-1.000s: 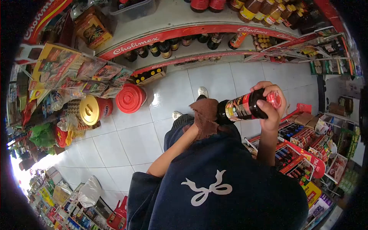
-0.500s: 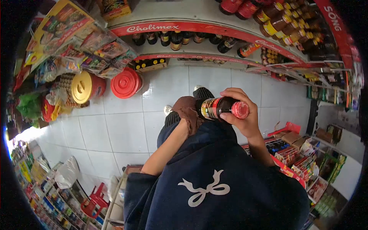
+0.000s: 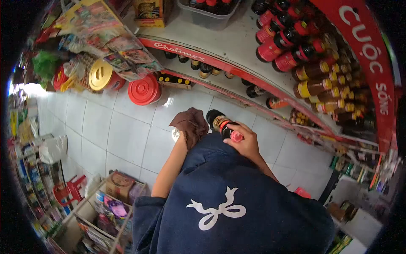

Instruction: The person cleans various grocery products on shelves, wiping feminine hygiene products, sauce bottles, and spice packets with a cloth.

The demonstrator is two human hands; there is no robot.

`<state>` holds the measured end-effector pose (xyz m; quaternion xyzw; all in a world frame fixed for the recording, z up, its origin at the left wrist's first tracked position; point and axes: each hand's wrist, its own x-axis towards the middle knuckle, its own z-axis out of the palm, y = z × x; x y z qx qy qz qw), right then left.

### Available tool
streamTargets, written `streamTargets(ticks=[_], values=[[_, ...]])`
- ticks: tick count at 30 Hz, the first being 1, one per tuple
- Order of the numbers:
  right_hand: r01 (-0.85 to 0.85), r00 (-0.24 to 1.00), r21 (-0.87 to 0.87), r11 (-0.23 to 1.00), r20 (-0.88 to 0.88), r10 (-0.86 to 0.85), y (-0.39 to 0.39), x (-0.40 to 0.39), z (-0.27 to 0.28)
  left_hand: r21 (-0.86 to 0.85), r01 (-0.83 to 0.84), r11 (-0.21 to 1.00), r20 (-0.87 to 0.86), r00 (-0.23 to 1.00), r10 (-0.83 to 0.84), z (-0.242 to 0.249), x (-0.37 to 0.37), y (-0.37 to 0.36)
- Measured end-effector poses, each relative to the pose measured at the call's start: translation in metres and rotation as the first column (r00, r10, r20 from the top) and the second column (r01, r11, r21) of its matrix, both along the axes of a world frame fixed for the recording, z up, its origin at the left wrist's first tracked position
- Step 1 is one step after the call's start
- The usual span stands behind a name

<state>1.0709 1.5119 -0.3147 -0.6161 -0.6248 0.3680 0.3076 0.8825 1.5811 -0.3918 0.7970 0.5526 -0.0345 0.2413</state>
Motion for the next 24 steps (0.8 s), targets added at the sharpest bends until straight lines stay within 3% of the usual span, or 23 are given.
streamTargets(ticks=[2, 4, 6, 7, 8, 9, 10, 11, 12, 13, 16, 19, 22, 24], values=[[0.03, 0.999, -0.033, 0.999, -0.042, -0.032, 0.019, 0.02, -0.011, 0.126, -0.108, 0.986, 0.292, 0.954, 0.067, -0.003, 0.0, -0.007], [0.015, 1.0, -0.041, 0.999, -0.018, -0.015, 0.036, 0.046, -0.032, -0.187, -0.331, 0.925, 0.6, 0.707, 0.374, -0.02, 0.004, -0.021], [-0.025, 0.996, 0.029, 0.999, 0.087, 0.023, 0.055, 0.069, -0.053, -0.55, -0.331, 0.767, 0.686, 0.345, 0.64, -0.026, 0.009, -0.032], [-0.043, 0.995, 0.033, 0.999, 0.095, 0.04, 0.065, 0.08, -0.061, -0.398, -0.34, 0.852, 0.555, 0.65, 0.519, -0.024, 0.013, -0.032], [-0.061, 0.993, 0.039, 0.997, 0.103, 0.057, 0.077, 0.089, -0.066, -0.257, -0.289, 0.922, 0.325, 0.873, 0.364, -0.007, 0.017, -0.026], [-0.077, 0.991, 0.046, 0.996, 0.109, 0.072, 0.088, 0.096, -0.072, -0.148, -0.184, 0.972, 0.03, 0.981, 0.191, 0.003, 0.021, -0.024], [-0.057, 0.993, 0.02, 0.998, 0.108, 0.055, 0.099, 0.102, -0.077, -0.036, -0.231, 0.972, 0.073, 0.97, 0.233, -0.025, 0.022, -0.037], [-0.035, 0.994, -0.008, 0.999, 0.108, 0.035, 0.11, 0.107, -0.083, 0.074, -0.276, 0.958, 0.116, 0.957, 0.267, -0.075, 0.022, -0.06], [-0.007, 0.994, -0.038, 0.999, 0.108, 0.011, 0.119, 0.11, -0.087, 0.061, -0.325, 0.944, 0.141, 0.939, 0.315, -0.088, 0.025, -0.069], [0.0, 0.999, -0.185, 0.983, 0.048, 0.009, 0.127, 0.111, -0.089, 0.048, -0.374, 0.926, 0.166, 0.917, 0.361, -0.1, 0.029, -0.078], [0.053, 0.963, -0.286, 0.957, 0.269, 0.027, 0.146, 0.121, -0.125, -0.083, -0.526, 0.846, 0.279, 0.803, 0.527, -0.103, 0.035, -0.098], [0.091, 0.972, -0.283, 0.955, 0.234, -0.024, 0.162, 0.129, -0.148, -0.245, -0.695, 0.676, 0.399, 0.563, 0.724, -0.108, 0.042, -0.118], [-0.127, 0.99, -0.226, 0.966, 0.03, 0.137, 0.185, 0.152, -0.2, -0.365, -0.809, 0.46, 0.481, 0.259, 0.838, -0.111, 0.046, -0.136], [-0.143, 0.99, -0.346, 0.927, -0.055, 0.132, 0.189, 0.154, -0.204, -0.347, -0.877, 0.333, 0.525, 0.113, 0.844, -0.104, 0.047, -0.145]])
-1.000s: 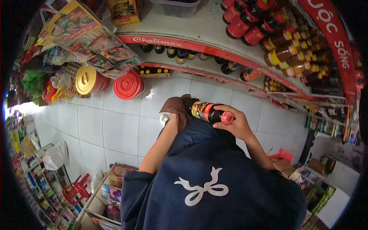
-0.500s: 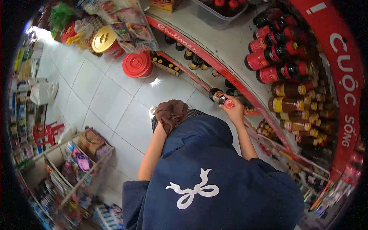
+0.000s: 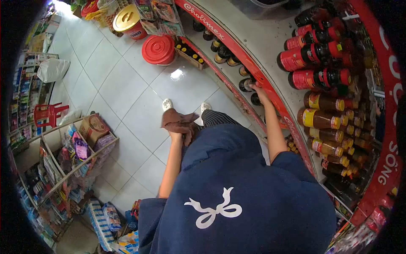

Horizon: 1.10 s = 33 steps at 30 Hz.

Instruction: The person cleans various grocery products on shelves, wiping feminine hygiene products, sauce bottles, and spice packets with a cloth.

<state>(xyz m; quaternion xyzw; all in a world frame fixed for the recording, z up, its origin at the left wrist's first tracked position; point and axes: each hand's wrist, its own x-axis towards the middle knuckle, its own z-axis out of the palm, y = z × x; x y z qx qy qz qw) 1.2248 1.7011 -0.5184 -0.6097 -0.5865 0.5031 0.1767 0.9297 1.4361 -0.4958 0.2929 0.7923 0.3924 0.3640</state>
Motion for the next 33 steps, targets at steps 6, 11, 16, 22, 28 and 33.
streamTargets(ticks=[6, 11, 16, 22, 28, 33], values=[[0.028, 0.998, 0.306, 0.952, 0.047, -0.044, 0.024, 0.021, -0.046, -0.297, -0.152, 0.943, -0.655, 0.751, -0.086, 0.102, 0.0, 0.032], [0.112, 0.985, 0.528, 0.842, 0.054, -0.164, 0.011, 0.017, -0.053, 0.051, 0.038, 0.998, -0.297, 0.955, -0.022, 0.056, -0.024, 0.026], [0.019, 0.887, 0.424, 0.905, 0.411, -0.211, -0.052, -0.016, 0.033, -0.02, -0.037, 0.999, -0.272, 0.962, 0.031, 0.059, 0.001, 0.028], [0.237, 0.909, 0.473, 0.849, 0.2, -0.365, -0.115, 0.054, 0.028, -0.069, -0.015, 0.998, -0.113, 0.994, 0.007, 0.055, 0.009, 0.029], [0.426, 0.193, 0.656, 0.623, 0.608, -0.771, -0.136, 0.104, 0.061, -0.116, 0.019, 0.993, 0.171, 0.985, 0.002, 0.033, 0.011, 0.027], [0.522, 0.332, 0.602, 0.605, 0.51, -0.794, -0.12, 0.138, 0.064, -0.099, 0.047, 0.994, 0.342, 0.94, -0.01, 0.051, 0.028, 0.048]])
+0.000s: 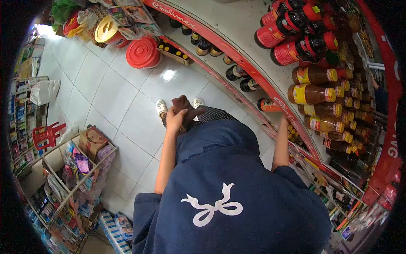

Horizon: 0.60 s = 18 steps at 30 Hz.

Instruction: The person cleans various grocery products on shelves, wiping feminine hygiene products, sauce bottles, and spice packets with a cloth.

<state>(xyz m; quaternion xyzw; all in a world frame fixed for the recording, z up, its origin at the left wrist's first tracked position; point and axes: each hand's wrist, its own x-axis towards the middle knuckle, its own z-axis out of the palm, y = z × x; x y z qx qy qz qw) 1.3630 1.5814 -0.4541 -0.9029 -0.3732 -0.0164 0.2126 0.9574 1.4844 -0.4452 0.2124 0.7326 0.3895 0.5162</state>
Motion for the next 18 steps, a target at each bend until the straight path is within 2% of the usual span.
streamTargets(ticks=[2, 5, 9, 10, 11, 14, 17, 18], values=[[-0.075, 0.992, 0.045, 0.996, -0.098, 0.079, 0.006, 0.007, -0.003, 0.048, 0.008, 0.999, 0.065, 0.998, -0.011, 0.003, 0.006, 0.004], [-0.158, 0.964, 0.1, 0.982, -0.199, 0.175, 0.001, -0.001, -0.011, 0.107, 0.127, 0.986, 0.048, 0.99, -0.133, 0.019, 0.01, 0.004], [-0.35, 0.847, 0.16, 0.923, -0.368, 0.384, -0.014, -0.029, -0.023, 0.128, 0.114, 0.985, 0.063, 0.99, -0.123, 0.028, 0.006, -0.004], [-0.438, 0.799, 0.168, 0.883, -0.377, 0.468, -0.018, -0.036, -0.025, 0.13, 0.095, 0.987, 0.069, 0.992, -0.104, 0.027, 0.005, -0.007], [-0.575, 0.716, 0.203, 0.792, -0.344, 0.608, -0.023, -0.043, -0.023, 0.131, 0.077, 0.988, 0.077, 0.993, -0.088, 0.026, 0.004, -0.01], [-0.652, 0.716, 0.203, 0.731, -0.151, 0.681, -0.023, -0.069, -0.012, 0.106, -0.002, 0.994, 0.125, 0.992, -0.011, 0.015, -0.005, -0.019], [-0.787, 0.366, 0.424, 0.449, -0.266, 0.892, -0.003, -0.115, 0.034, 0.151, -0.091, 0.984, 0.129, 0.989, 0.072, 0.039, -0.009, -0.02], [-0.803, 0.27, 0.471, 0.366, -0.26, 0.927, 0.004, -0.134, 0.052, 0.17, -0.07, 0.983, 0.079, 0.995, 0.057, 0.032, -0.013, -0.022]])
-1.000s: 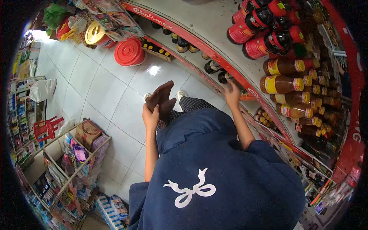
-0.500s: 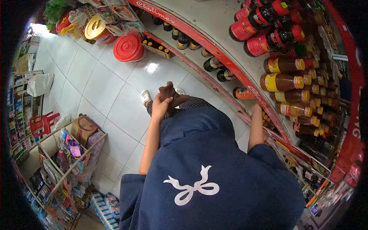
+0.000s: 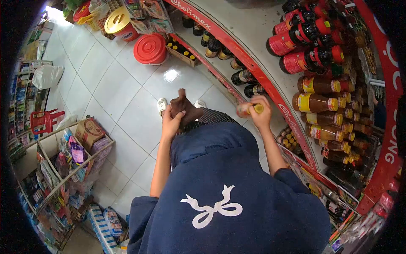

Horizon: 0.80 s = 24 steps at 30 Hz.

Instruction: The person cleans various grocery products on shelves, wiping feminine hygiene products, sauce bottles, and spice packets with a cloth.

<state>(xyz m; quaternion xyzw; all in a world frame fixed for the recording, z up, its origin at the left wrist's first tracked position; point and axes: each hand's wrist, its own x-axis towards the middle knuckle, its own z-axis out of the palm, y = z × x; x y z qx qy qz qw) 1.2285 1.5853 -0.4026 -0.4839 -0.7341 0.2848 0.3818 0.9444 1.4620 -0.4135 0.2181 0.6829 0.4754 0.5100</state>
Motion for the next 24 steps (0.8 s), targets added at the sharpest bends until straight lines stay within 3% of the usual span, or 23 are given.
streamTargets(ticks=[3, 5, 7, 9, 11, 15, 16, 18, 19, 24], values=[[-0.267, 0.96, 0.04, 0.963, -0.074, 0.269, 0.018, -0.051, 0.075, 0.086, -0.078, 0.993, -0.045, 0.996, 0.082, 0.012, -0.01, 0.004], [-0.411, 0.869, 0.077, 0.908, -0.267, 0.416, 0.035, -0.072, 0.111, 0.117, -0.163, 0.98, -0.066, 0.983, 0.172, 0.032, -0.014, 0.01], [-0.511, 0.735, -0.065, 0.857, -0.551, 0.396, 0.048, -0.091, 0.154, 0.156, -0.248, 0.956, -0.037, 0.966, 0.256, 0.056, -0.018, 0.013], [-0.611, 0.604, -0.122, 0.782, -0.711, 0.361, 0.069, -0.097, 0.17, 0.179, -0.278, 0.944, 0.011, 0.96, 0.281, 0.069, -0.026, 0.011], [-0.753, 0.437, -0.265, 0.602, -0.886, 0.157, 0.084, -0.102, 0.174, 0.228, -0.302, 0.926, 0.028, 0.952, 0.304, 0.08, -0.028, 0.01], [-0.971, 0.16, -0.152, 0.183, -0.987, 0.028, 0.098, -0.117, 0.163, 0.247, -0.294, 0.923, 0.072, 0.956, 0.285, 0.103, -0.018, 0.008], [-0.961, 0.222, -0.196, 0.194, -0.967, 0.122, 0.096, -0.12, 0.16, 0.254, -0.278, 0.926, 0.06, 0.96, 0.272, 0.104, -0.015, 0.009], [-0.938, 0.31, -0.288, 0.191, -0.946, 0.094, 0.095, -0.123, 0.146, 0.26, -0.211, 0.942, 0.01, 0.976, 0.215, 0.107, -0.009, 0.01], [-0.921, 0.356, -0.334, 0.2, -0.93, 0.086, 0.097, -0.124, 0.136, 0.252, -0.222, 0.942, 0.077, 0.975, 0.21, 0.113, -0.003, 0.012], [-0.87, 0.445, -0.469, 0.152, -0.88, -0.167, 0.105, -0.124, 0.078, 0.294, -0.074, 0.953, 0.119, 0.992, 0.04, 0.113, 0.016, 0.018]])
